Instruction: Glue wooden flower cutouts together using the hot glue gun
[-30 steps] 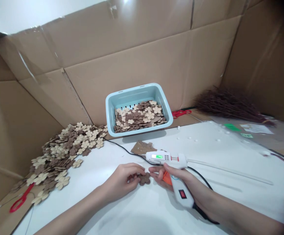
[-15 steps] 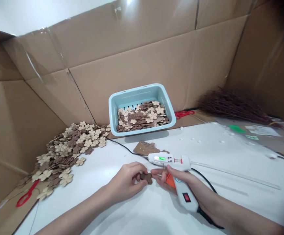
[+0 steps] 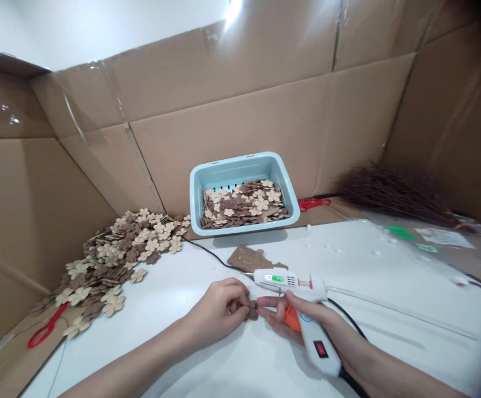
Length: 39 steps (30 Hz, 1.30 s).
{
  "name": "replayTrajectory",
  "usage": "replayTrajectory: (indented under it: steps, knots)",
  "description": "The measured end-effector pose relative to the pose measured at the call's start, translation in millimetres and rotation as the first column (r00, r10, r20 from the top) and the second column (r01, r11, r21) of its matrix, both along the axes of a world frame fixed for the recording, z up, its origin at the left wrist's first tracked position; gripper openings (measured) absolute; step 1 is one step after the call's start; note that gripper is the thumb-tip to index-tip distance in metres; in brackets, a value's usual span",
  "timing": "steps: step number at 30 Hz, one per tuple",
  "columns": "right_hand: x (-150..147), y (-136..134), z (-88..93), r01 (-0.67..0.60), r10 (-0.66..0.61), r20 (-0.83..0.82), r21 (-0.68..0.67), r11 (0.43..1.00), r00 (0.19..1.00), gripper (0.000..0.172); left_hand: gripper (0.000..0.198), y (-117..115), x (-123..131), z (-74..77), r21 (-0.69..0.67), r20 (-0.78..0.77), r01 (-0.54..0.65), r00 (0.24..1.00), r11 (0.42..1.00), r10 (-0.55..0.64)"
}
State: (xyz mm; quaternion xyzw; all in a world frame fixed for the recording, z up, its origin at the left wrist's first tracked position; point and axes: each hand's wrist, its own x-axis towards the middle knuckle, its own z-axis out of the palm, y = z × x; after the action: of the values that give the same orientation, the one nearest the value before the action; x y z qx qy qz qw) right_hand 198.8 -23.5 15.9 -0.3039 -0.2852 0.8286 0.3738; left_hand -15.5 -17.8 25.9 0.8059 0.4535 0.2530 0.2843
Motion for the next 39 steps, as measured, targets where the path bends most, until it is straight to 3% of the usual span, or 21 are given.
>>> replayTrajectory:
  steps: [2, 4, 7, 12, 17, 19, 22, 26, 39]
  knots:
    - [4.2, 1.3, -1.3, 0.006, -0.007, 0.017, 0.025, 1.000, 1.000, 0.030, 0.012, 1.1, 0.4, -0.8, -0.038, -0.016, -0.075, 0.997, 0.996, 0.075]
    - [8.3, 3.1, -1.1, 0.021, -0.024, 0.039, 0.074, 0.997, 0.999, 0.033, 0.022, 2.0, 0.2, -1.2, -0.116, -0.030, -0.126, 0.992, 0.985, 0.123]
    - [12.6, 6.3, 0.7, 0.039, -0.045, 0.046, 0.129, 0.991, 0.998, 0.037, 0.036, 2.0, -1.0, -0.8, -0.228, -0.008, -0.101, 0.995, 0.968, 0.102]
    - [15.3, 11.0, -2.0, 0.059, -0.062, 0.017, 0.148, 0.987, 0.998, 0.036, 0.016, -2.8, -3.0, 0.8, -0.196, 0.043, -0.051, 0.997, 0.979, 0.061]
    - [16.0, 13.5, -7.2, 0.084, -0.085, -0.001, 0.126, 0.988, 0.996, 0.036, 0.013, -7.3, 1.9, 0.5, -0.182, 0.110, -0.116, 0.984, 0.976, 0.138]
    - [16.6, 14.9, -7.7, 0.090, -0.089, -0.014, 0.112, 0.990, 0.996, 0.035, 0.012, -7.2, 4.9, -1.0, -0.286, 0.225, -0.141, 0.951, 0.948, 0.210]
    - [18.1, 17.8, -8.2, 0.100, -0.097, -0.032, 0.101, 0.990, 0.995, 0.034, 0.008, -5.5, 7.0, -4.7, -0.474, 0.448, -0.099, 0.828, 0.875, 0.337]
    - [19.5, 21.9, -9.7, 0.092, -0.089, -0.039, 0.077, 0.993, 0.995, 0.033, 0.015, -2.2, 3.4, -10.3, -0.602, 0.536, -0.054, 0.712, 0.797, 0.453]
    - [19.0, 28.5, -15.1, 0.065, -0.063, -0.027, 0.068, 0.996, 0.998, 0.036, 0.035, 11.5, -5.6, -23.8, -0.520, 0.615, -0.090, 0.651, 0.849, 0.446]
